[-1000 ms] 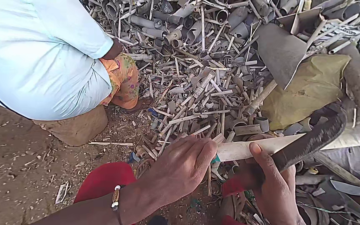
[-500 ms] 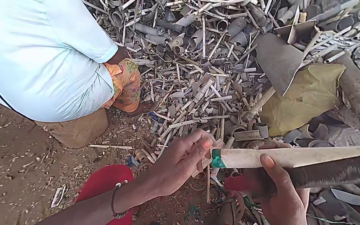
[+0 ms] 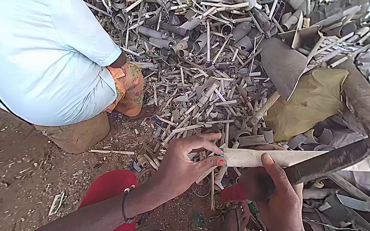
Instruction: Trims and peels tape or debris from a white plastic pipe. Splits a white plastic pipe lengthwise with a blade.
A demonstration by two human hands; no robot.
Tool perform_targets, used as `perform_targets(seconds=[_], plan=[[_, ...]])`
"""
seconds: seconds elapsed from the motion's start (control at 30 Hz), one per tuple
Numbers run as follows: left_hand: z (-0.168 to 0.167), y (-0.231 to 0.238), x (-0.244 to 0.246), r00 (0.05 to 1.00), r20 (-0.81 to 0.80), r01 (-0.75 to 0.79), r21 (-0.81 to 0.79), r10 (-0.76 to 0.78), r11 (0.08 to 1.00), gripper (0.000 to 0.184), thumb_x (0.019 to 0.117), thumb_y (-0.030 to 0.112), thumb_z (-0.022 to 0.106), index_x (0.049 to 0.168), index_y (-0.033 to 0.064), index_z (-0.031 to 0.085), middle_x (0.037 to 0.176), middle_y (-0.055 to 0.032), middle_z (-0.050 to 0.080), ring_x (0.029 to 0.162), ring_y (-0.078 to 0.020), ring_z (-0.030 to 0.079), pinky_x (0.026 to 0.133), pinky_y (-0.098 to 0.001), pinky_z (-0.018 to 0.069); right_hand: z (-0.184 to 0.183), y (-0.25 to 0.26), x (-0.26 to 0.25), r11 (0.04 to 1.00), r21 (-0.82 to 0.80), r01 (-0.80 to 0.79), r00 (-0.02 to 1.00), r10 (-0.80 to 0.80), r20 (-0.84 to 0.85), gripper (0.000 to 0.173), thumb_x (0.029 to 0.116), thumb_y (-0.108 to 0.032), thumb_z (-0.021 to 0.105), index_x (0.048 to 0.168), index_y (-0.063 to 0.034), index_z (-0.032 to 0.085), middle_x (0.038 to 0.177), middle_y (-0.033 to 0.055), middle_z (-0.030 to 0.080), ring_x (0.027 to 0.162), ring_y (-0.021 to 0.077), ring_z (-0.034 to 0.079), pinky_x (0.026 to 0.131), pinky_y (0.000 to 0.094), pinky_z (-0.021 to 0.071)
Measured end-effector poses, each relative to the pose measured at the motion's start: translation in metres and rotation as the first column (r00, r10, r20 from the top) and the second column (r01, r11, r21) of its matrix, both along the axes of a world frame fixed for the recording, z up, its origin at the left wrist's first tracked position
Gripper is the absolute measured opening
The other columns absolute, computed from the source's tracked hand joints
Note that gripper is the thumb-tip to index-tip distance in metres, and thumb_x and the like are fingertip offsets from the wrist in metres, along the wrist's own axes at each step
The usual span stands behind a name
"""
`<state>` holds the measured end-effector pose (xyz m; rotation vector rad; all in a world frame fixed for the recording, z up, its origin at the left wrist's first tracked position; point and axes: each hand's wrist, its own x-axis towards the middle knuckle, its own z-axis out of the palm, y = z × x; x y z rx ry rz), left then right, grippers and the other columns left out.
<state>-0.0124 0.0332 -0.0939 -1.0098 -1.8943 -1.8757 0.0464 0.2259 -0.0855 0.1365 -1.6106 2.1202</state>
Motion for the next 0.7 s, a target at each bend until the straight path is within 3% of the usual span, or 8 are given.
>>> perform_targets(seconds=[0.13,0.17,0.27,0.4,0.5,0.57,0.63,0.7], plan=[[0.002,-0.003,-0.009,0.987,-0.105,-0.128,-0.094,0.118,0.987,0.014,0.1016,0.019,0.063,0.103,0.0048,0.065,0.113,-0.0025,0.075,0.104,-0.0062,0.072,0.088,-0.0206,0.0603,0.002,0.000,-0.001,0.990,0.100,-0.100,0.985,0.084,0.151,0.021,0.0992,-0.030,0.063,0.106,-0.0108,0.058,0.064,-0.0041,0.060,0.042,0.0026,0.049,0.039,0.0192,0.0457],[0.005,-0.008,-0.014,0.978,-0.125,-0.183,-0.110,0.169,0.977,0.014,0.1026,0.019,0.061,0.104,0.0055,0.064,0.113,-0.0010,0.076,0.102,-0.0046,0.072,0.087,-0.0201,0.0601,0.002,0.001,-0.001,0.976,0.133,-0.174,0.960,0.138,0.244,0.016,0.0993,-0.027,0.061,0.099,-0.0117,0.061,0.063,-0.0050,0.059,0.042,0.0020,0.048,0.039,0.0188,0.0452],[0.013,-0.027,-0.029,0.914,-0.217,-0.383,-0.194,0.342,0.903,0.012,0.1029,0.022,0.060,0.103,0.0112,0.064,0.107,0.0059,0.075,0.098,0.0000,0.071,0.085,-0.0189,0.0599,-0.004,0.002,0.006,0.837,0.231,-0.496,0.809,0.348,0.473,0.009,0.0972,-0.015,0.058,0.105,-0.0127,0.061,0.065,-0.0111,0.057,0.045,-0.0021,0.048,0.041,0.0169,0.0427],[0.010,-0.043,-0.032,0.820,-0.427,-0.533,-0.330,0.380,0.779,0.019,0.1050,0.026,0.054,0.102,0.0125,0.067,0.100,0.0028,0.075,0.094,-0.0018,0.070,0.082,-0.0193,0.0573,0.001,-0.008,0.025,0.798,0.204,-0.567,0.770,0.426,0.475,0.012,0.0940,-0.007,0.063,0.090,-0.0176,0.058,0.059,-0.0151,0.048,0.045,-0.0036,0.042,0.043,0.0176,0.0380],[0.003,-0.038,-0.018,0.817,-0.501,-0.508,-0.390,0.286,0.768,0.023,0.1077,0.026,0.050,0.102,0.0102,0.065,0.096,-0.0033,0.075,0.087,-0.0071,0.071,0.072,-0.0203,0.0552,0.007,0.002,0.017,0.879,0.224,-0.421,0.871,0.322,0.372,0.012,0.0946,-0.009,0.063,0.091,-0.0199,0.060,0.060,-0.0145,0.051,0.044,-0.0034,0.044,0.041,0.0170,0.0407],[0.000,-0.033,-0.009,0.875,-0.428,-0.409,-0.403,0.227,0.819,0.023,0.1070,0.028,0.052,0.101,0.0102,0.064,0.095,-0.0024,0.075,0.087,-0.0048,0.071,0.073,-0.0185,0.0552,0.001,0.010,0.000,0.871,0.365,-0.328,0.924,0.216,0.314,0.007,0.0897,-0.014,0.069,0.094,-0.0172,0.066,0.068,-0.0130,0.061,0.043,-0.0040,0.045,0.038,0.0150,0.0411],[-0.003,-0.029,-0.003,0.943,-0.292,-0.262,-0.367,0.157,0.893,0.020,0.1053,0.028,0.056,0.101,0.0095,0.064,0.097,0.0005,0.075,0.089,0.0006,0.070,0.077,-0.0138,0.0563,-0.011,0.017,-0.017,0.779,0.504,-0.374,0.922,0.251,0.296,0.020,0.0891,-0.029,0.076,0.103,-0.0153,0.074,0.083,-0.0127,0.068,0.046,-0.0066,0.046,0.039,0.0120,0.0405],[-0.004,-0.026,-0.001,0.979,-0.180,-0.152,-0.312,0.098,0.938,0.018,0.1036,0.026,0.060,0.101,0.0080,0.063,0.097,0.0016,0.075,0.089,0.0023,0.070,0.077,-0.0126,0.0564,-0.017,0.019,-0.026,0.694,0.406,-0.594,0.800,0.456,0.390,0.026,0.0902,-0.039,0.076,0.105,-0.0175,0.075,0.080,-0.0157,0.067,0.045,-0.0090,0.045,0.038,0.0105,0.0391]])
